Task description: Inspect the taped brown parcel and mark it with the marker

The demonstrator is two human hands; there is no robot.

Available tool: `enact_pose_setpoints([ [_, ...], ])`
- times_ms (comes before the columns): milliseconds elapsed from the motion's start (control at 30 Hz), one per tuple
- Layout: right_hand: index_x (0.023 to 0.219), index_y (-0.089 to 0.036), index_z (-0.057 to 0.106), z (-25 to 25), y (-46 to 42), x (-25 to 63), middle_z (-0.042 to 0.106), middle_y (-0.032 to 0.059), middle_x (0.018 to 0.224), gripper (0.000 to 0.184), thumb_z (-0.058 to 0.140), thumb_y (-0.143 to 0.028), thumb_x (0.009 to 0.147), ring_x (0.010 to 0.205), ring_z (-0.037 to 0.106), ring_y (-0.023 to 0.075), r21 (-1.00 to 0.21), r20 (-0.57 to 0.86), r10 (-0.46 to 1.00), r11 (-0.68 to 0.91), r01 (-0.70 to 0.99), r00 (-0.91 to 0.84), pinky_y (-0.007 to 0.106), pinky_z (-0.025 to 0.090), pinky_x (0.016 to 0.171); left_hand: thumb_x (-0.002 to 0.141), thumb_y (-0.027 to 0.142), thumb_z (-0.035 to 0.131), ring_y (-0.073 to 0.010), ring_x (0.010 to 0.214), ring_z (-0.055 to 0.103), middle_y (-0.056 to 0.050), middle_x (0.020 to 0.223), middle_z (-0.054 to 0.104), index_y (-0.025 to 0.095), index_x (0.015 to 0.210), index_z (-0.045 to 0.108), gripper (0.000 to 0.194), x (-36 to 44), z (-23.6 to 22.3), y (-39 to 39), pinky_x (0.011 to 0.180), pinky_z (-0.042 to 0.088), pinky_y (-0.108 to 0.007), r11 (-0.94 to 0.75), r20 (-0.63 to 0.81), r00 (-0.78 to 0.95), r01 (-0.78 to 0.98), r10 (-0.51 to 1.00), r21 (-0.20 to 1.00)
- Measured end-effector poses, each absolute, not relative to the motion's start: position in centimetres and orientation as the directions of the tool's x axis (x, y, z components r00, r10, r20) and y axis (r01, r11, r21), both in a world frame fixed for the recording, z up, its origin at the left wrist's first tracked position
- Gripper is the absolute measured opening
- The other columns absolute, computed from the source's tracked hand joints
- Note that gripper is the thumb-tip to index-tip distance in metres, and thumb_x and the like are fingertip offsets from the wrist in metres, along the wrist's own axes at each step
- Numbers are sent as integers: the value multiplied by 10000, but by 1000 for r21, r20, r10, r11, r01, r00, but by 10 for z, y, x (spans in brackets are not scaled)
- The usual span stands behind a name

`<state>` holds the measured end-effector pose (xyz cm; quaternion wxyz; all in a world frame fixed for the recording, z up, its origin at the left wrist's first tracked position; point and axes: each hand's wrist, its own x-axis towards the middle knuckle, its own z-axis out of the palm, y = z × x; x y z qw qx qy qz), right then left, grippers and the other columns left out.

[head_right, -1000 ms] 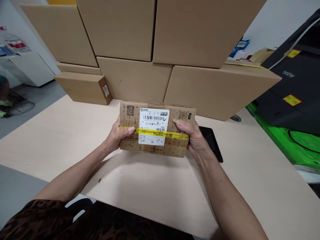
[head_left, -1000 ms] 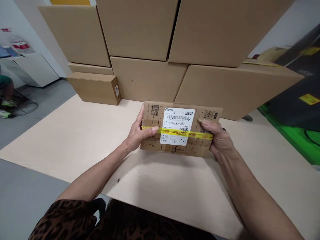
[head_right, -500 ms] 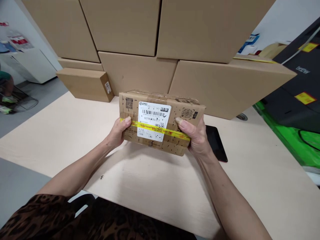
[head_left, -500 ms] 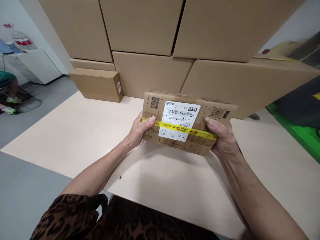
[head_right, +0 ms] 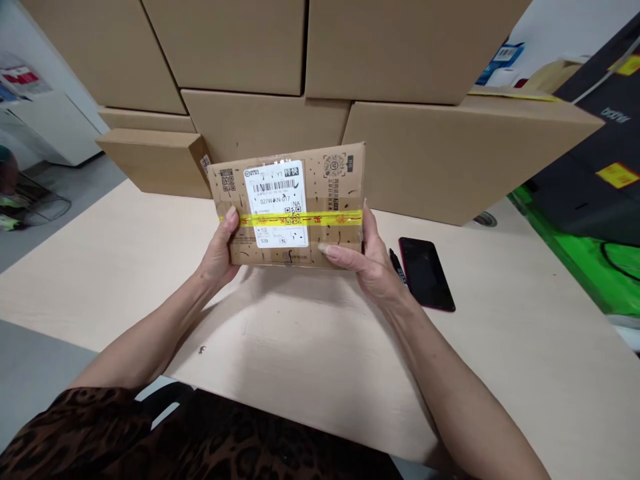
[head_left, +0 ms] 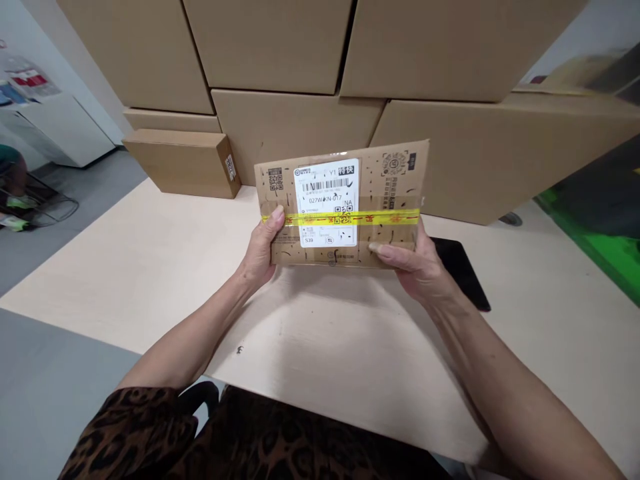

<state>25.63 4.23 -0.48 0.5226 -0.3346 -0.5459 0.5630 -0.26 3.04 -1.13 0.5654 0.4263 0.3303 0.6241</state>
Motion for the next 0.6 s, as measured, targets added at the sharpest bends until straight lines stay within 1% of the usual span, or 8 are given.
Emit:
enact_pose_setpoints([
  [67,1347,-379,672,-3,43,259,777,41,1391,775,995,-427,644,1360,697,391,-966,190,958,142,-217,-217,651,514,1229,849,739,761,-403,1335,732,-127,1288,828,213,1464,663,815,-4,-12,30,1086,647,-561,-188,206,9,-366,979,911],
  [133,1301,-359,696,-1,44,260,796,64,1340,762,980,-519,612,1331,712,403,-949,210,970,172,-263,-125,642,538,1205,824,742,791,-407,1347,720,-133,1338,805,217,1485,640,858,-5,-13,28,1090,639,-571,-233,248,8,-313,969,921],
  [233,1310,-346,693,2,45,259,802,82,1323,815,960,-592,580,1301,732,416,-917,264,964,241,-319,-28,642,581,1155,820,721,825,-400,1372,699,-144,1437,751,222,1486,623,857,-4,-16,25,1143,598,-584,-278,291,13,-257,957,925],
  [367,1377,-359,663,4,48,267,780,86,1397,825,985,-472,627,1256,758,391,-924,347,932,320,-209,-108,626,607,1120,839,713,828,-417,1421,655,-133,1458,733,260,1432,654,766,-9,-16,29,1179,559,-626,-296,319,82,-214,944,931],
  [433,1382,-365,670,4,52,277,789,90,1379,818,997,-413,634,1238,764,379,-919,385,911,363,-156,-148,618,613,1107,834,768,802,-441,1457,621,-120,1416,755,283,1388,692,745,-16,-12,33,1183,547,-656,-295,325,133,-204,936,933],
  [467,1376,-365,682,4,55,282,796,94,1363,811,1003,-396,632,1232,766,378,-915,399,902,380,-139,-164,616,619,1095,843,830,745,-457,1475,602,-119,1384,769,284,1353,716,749,-19,-9,35,1175,546,-676,-280,317,162,-213,934,936],
  [533,1343,-364,714,3,61,293,810,96,1329,825,1034,-383,583,1221,771,384,-906,423,888,409,-111,-177,619,631,1072,840,1023,462,-496,1507,558,-147,1344,783,249,1286,757,942,-26,-3,36,1160,532,-722,-221,285,244,-259,927,940],
  [600,1286,-359,753,3,67,300,812,90,1333,936,1098,-340,415,1255,759,409,-886,464,876,457,-79,-129,631,617,1094,840,1053,358,-521,1529,524,-160,1358,777,226,1300,749,1024,-29,0,36,1169,506,-749,-162,249,292,-292,923,943],
])
